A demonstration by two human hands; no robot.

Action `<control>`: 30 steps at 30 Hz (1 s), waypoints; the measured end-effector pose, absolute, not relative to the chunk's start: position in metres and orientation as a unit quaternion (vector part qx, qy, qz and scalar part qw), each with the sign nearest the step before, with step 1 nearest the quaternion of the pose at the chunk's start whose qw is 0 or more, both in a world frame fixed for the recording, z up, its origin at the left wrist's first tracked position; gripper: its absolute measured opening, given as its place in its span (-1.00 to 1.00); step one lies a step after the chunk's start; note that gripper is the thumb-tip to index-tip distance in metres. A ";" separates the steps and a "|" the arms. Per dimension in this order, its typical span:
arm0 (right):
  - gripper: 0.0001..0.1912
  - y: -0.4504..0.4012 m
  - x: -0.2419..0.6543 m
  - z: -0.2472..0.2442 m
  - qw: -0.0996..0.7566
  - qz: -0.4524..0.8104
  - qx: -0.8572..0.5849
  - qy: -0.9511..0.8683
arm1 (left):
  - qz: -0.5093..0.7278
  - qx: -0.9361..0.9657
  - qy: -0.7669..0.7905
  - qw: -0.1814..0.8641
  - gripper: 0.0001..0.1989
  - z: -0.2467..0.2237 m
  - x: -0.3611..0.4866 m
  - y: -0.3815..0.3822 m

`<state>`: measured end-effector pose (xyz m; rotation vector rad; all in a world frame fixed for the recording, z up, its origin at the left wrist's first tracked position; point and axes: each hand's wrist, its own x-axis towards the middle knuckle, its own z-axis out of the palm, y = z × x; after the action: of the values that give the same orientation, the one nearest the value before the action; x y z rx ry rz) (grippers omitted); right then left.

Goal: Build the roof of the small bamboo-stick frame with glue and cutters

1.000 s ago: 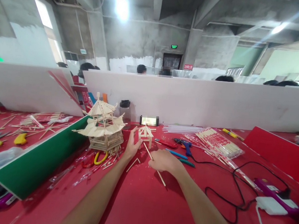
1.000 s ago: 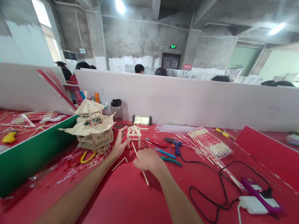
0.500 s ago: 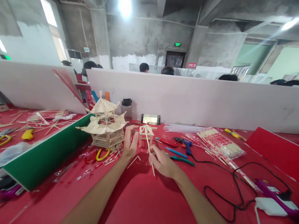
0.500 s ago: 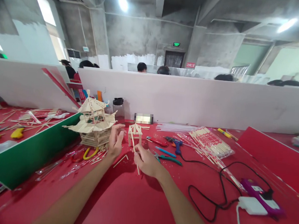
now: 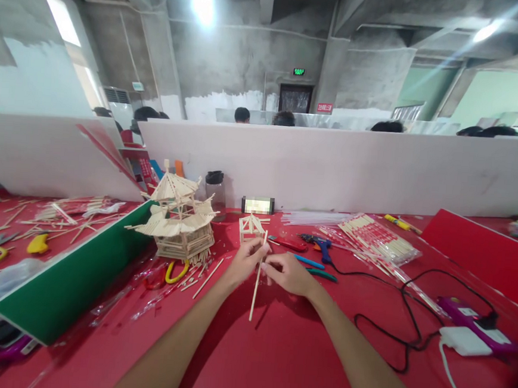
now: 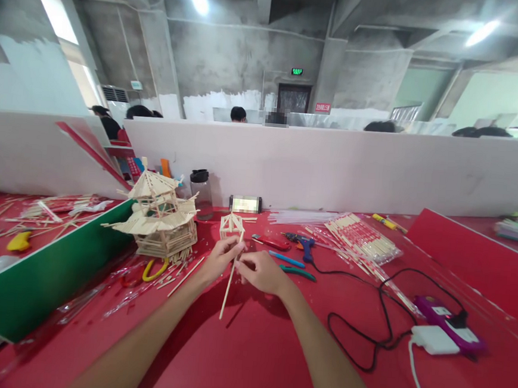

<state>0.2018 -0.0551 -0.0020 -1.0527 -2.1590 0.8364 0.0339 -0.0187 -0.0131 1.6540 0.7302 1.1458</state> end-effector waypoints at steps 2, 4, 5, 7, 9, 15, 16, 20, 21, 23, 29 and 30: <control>-0.58 -0.050 0.212 0.001 0.324 0.299 -0.411 -0.798 | 0.447 0.671 0.301 0.509 -0.58 -0.017 0.036 -0.018; -0.57 -0.041 0.225 0.001 0.370 0.270 -0.443 -0.771 | 0.418 0.664 0.310 0.537 -0.56 -0.022 0.038 -0.017; -0.58 -0.036 0.233 0.000 0.397 0.250 -0.465 -0.751 | 0.402 0.662 0.315 0.549 -0.54 -0.026 0.039 -0.016; -0.59 -0.025 0.249 -0.004 0.436 0.206 -0.517 -0.707 | 0.369 0.662 0.321 0.568 -0.50 -0.032 0.041 -0.014; -0.62 -0.014 0.266 -0.010 0.438 0.166 -0.566 -0.678 | 0.345 0.661 0.324 0.582 -0.51 -0.037 0.042 -0.012; -0.81 0.002 0.287 -0.034 0.314 0.099 -0.650 -0.685 | 0.308 0.639 0.336 0.620 -0.63 -0.037 0.044 -0.012; -0.82 0.003 0.286 -0.037 0.285 0.095 -0.653 -0.695 | 0.306 0.641 0.336 0.619 -0.65 -0.036 0.044 -0.013; -0.86 0.005 0.280 -0.042 0.204 0.088 -0.651 -0.726 | 0.313 0.651 0.327 0.609 -0.67 -0.028 0.041 -0.017; -0.86 0.006 0.280 -0.042 0.196 0.088 -0.651 -0.728 | 0.317 0.650 0.326 0.609 -0.67 -0.027 0.041 -0.018; -0.87 0.007 0.279 -0.042 0.194 0.089 -0.652 -0.728 | 0.326 0.643 0.325 0.612 -0.67 -0.027 0.040 -0.018; -0.84 0.004 0.272 -0.032 0.280 0.113 -0.604 -0.737 | 0.411 0.581 0.320 0.626 -0.65 -0.034 0.042 -0.010; -0.83 0.000 0.269 -0.028 0.306 0.130 -0.580 -0.744 | 0.433 0.568 0.316 0.624 -0.65 -0.035 0.042 -0.009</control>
<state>0.2693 0.0002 -0.0275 -1.5358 -1.9681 0.3438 0.0421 -0.0088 -0.0355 1.3032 0.7252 0.9946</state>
